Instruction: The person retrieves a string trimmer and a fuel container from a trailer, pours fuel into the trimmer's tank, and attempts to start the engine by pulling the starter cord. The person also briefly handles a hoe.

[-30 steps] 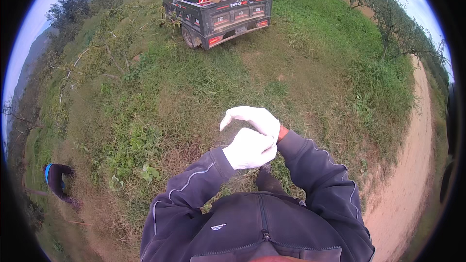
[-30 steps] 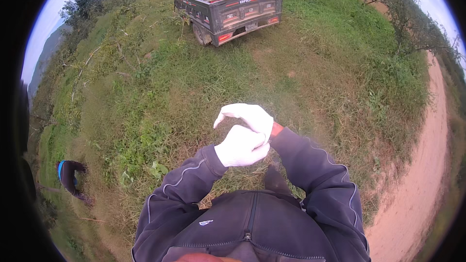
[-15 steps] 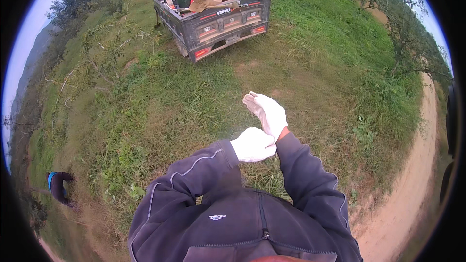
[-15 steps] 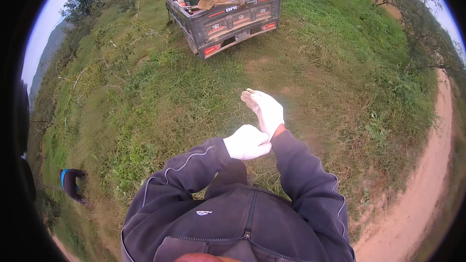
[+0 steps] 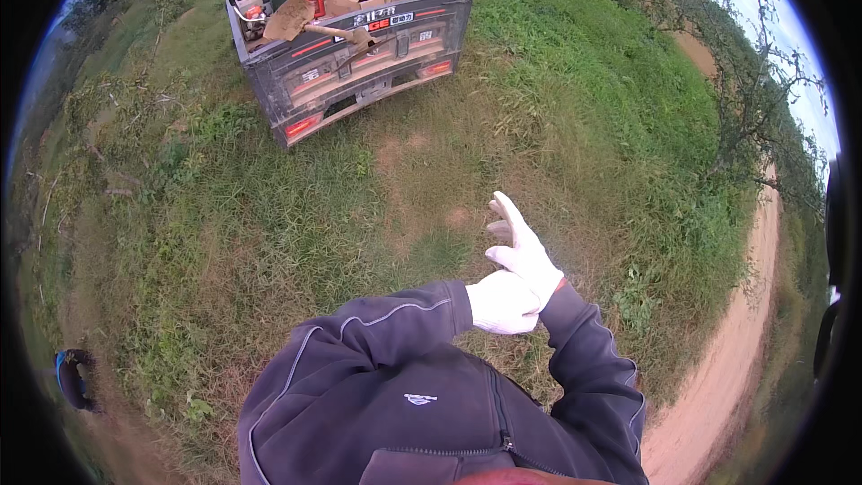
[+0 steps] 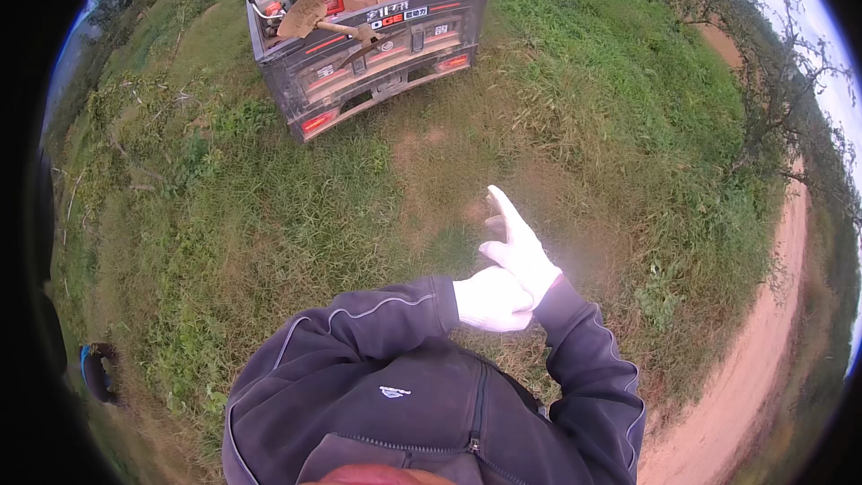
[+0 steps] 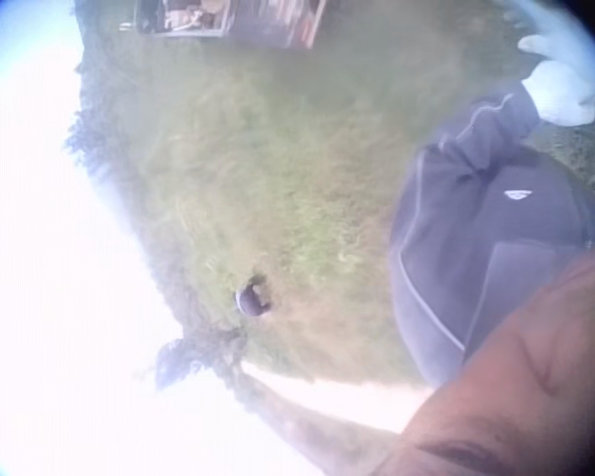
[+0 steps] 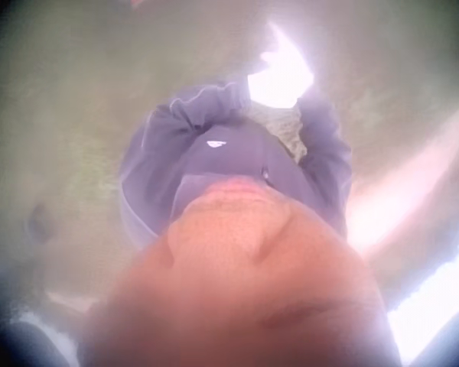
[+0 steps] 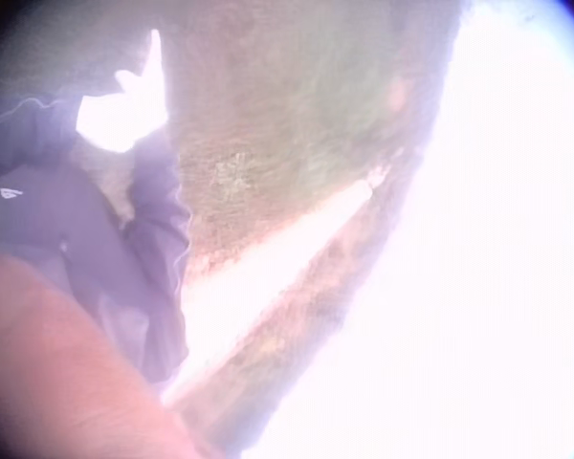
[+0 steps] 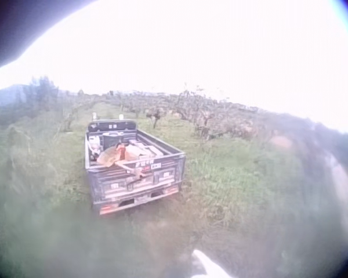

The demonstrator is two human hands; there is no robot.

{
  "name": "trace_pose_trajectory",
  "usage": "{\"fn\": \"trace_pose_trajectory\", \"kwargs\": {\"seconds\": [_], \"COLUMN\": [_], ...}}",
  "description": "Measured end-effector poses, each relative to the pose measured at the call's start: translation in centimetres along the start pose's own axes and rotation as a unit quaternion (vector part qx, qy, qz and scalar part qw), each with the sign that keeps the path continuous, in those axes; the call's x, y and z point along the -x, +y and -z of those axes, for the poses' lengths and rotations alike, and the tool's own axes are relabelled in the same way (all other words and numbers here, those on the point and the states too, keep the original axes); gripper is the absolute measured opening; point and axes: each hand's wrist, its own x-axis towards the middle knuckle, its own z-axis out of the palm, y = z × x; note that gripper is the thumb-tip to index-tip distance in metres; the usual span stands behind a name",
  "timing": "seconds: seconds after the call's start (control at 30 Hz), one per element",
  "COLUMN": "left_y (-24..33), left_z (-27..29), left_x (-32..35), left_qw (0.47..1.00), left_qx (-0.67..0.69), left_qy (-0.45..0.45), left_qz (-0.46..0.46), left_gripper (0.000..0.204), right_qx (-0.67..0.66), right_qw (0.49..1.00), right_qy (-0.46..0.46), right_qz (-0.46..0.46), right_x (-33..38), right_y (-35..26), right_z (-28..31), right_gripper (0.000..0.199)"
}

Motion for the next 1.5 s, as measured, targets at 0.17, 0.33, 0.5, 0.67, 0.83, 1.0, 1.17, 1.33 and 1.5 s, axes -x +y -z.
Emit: {"fn": "trace_pose_trajectory", "kwargs": {"seconds": [0.17, 0.33, 0.5, 0.67, 0.83, 1.0, 1.17, 1.33, 1.5], "left_y": [-10.0, -18.8, -28.2, -36.1, -43.5, -52.6, -63.2, -74.4, -74.7], "left_z": [4.6, 8.5, 12.1, 14.2, 18.8, 23.7, 27.8, 28.6, 25.2], "left_x": [-6.4, -12.9, -17.9, -23.2, -27.0, -30.7, -31.1, -22.3, 0.0], "left_qw": [0.991, 0.982, 0.956, 0.951, 0.900, 0.918, 0.930, 0.753, 0.379], "left_qx": [-0.046, -0.015, 0.075, -0.107, -0.285, -0.247, -0.136, 0.241, 0.309], "left_qy": [-0.080, -0.030, 0.001, 0.045, 0.053, 0.060, 0.046, 0.233, 0.643], "left_qz": [0.098, 0.186, 0.283, 0.287, 0.326, 0.305, 0.339, 0.566, 0.590], "left_gripper": [0.021, 0.031, 0.040, 0.032, 0.019, 0.021, 0.026, 0.032, 0.046], "right_qx": [-0.202, -0.366, -0.428, -0.293, -0.323, -0.445, -0.264, -0.139, -0.109], "right_qw": [0.963, 0.915, 0.903, 0.949, 0.943, 0.895, 0.960, 0.986, 0.972], "right_qy": [0.179, 0.168, -0.026, -0.104, -0.076, -0.004, 0.056, -0.060, -0.207], "right_qz": [-0.024, -0.015, -0.029, 0.044, 0.013, 0.013, 0.079, 0.074, -0.027], "right_x": [-10.4, -22.3, -34.1, -44.9, -55.6, -66.0, -77.1, -86.8, -91.9], "right_y": [0.4, 1.2, 0.1, 0.4, -0.6, 0.9, 2.3, 2.1, 3.8], "right_z": [6.4, 13.5, 18.1, 23.3, 27.8, 31.1, 33.4, 34.1, 34.5], "right_gripper": [0.073, 0.059, 0.086, 0.057, 0.049, 0.039, 0.034, 0.032, 0.027]}}
